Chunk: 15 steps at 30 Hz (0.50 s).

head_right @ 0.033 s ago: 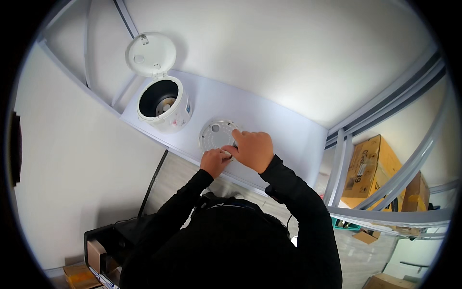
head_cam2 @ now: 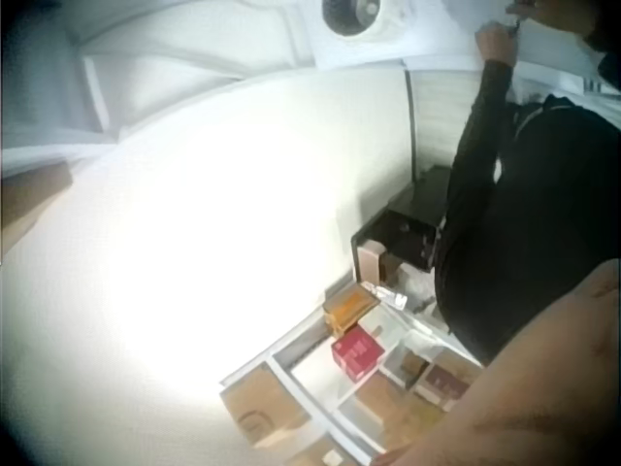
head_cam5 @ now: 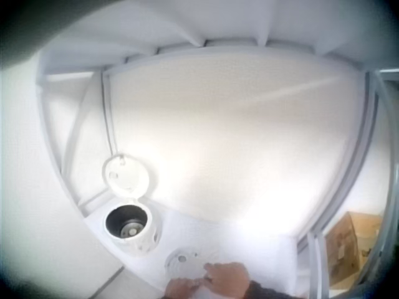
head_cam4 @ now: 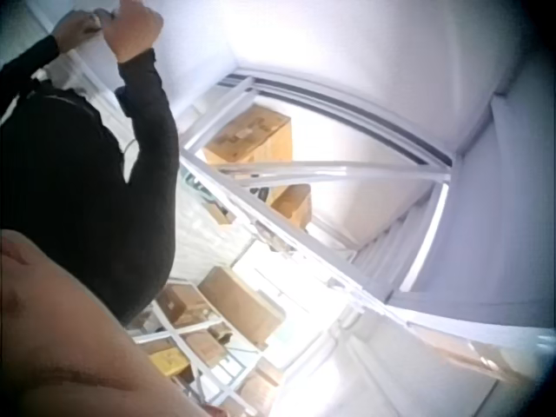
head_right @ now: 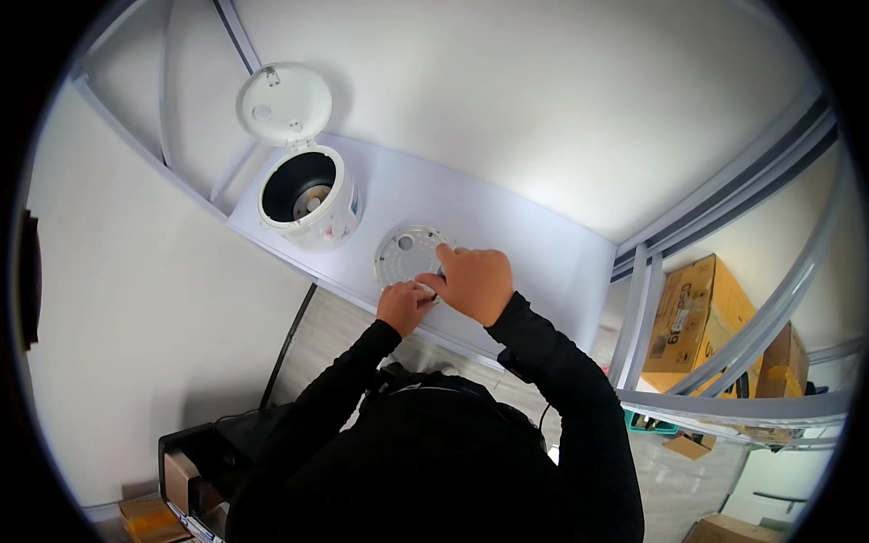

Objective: The person assembles a white rice cooker by hand, using a screwdriver to secure the lid and a metal steaming tray. They open and close the lid multiple times, tighten screws on the lid, and then attach the steaming tray to the cooker body.

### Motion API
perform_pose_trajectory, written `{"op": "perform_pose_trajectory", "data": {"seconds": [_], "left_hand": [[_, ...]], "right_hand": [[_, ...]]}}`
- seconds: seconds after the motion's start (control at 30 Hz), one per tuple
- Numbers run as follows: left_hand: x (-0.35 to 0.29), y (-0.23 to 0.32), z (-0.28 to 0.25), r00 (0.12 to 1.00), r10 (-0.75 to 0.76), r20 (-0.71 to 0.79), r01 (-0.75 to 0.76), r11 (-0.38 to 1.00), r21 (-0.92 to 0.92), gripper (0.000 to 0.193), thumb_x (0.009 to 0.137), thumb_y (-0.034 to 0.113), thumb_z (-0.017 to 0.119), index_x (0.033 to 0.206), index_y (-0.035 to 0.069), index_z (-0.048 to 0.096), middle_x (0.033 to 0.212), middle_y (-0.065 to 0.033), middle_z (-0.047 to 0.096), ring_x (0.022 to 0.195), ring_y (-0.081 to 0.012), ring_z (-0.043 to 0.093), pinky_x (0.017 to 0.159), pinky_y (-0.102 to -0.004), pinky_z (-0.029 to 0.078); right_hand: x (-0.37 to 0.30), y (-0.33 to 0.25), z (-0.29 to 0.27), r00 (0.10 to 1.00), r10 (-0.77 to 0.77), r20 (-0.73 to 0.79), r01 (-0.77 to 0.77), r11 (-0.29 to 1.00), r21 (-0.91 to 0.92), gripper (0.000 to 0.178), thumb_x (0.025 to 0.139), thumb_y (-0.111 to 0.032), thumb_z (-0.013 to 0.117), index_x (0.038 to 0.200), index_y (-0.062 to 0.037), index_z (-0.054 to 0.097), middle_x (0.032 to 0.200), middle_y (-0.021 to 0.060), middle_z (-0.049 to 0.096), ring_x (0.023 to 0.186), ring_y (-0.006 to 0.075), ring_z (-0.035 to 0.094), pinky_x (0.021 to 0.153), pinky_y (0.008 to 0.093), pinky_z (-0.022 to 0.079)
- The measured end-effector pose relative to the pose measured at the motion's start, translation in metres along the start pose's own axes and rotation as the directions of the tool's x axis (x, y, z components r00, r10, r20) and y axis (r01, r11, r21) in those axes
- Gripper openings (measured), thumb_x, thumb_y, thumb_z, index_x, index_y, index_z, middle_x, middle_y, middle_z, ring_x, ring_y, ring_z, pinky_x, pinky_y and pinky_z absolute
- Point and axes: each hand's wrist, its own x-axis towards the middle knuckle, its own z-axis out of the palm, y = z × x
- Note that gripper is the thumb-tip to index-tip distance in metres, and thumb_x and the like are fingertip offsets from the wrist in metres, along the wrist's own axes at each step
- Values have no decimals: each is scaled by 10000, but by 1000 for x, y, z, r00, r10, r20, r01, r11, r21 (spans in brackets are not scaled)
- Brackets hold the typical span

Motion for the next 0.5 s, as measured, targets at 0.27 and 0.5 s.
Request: {"op": "perform_pose_trajectory", "data": {"seconds": [0.27, 0.5], "left_hand": [[0, 3, -1, 999, 4, -34, -4, 1000, -20, 154, 824, 297, 802, 879, 154, 813, 861, -30, 719, 870, -283, 665, 794, -462, 489], [-2, 1, 3, 990, 52, -132, -54, 998, -12, 133, 810, 273, 812, 818, 141, 798, 796, -17, 713, 820, -280, 677, 752, -460, 516]], "right_hand": [[6, 6, 8, 918, -269, -291, 288, 957, 24, 451, 824, -356, 779, 1113, -51, 615, 772, 97, 639, 650, 305, 665, 604, 381, 515], [16, -13, -17, 983, 24, 182, -15, 998, -54, 452, 838, -361, 785, 1116, -46, 620, 890, 139, 639, 780, 311, 677, 583, 397, 498]]}}
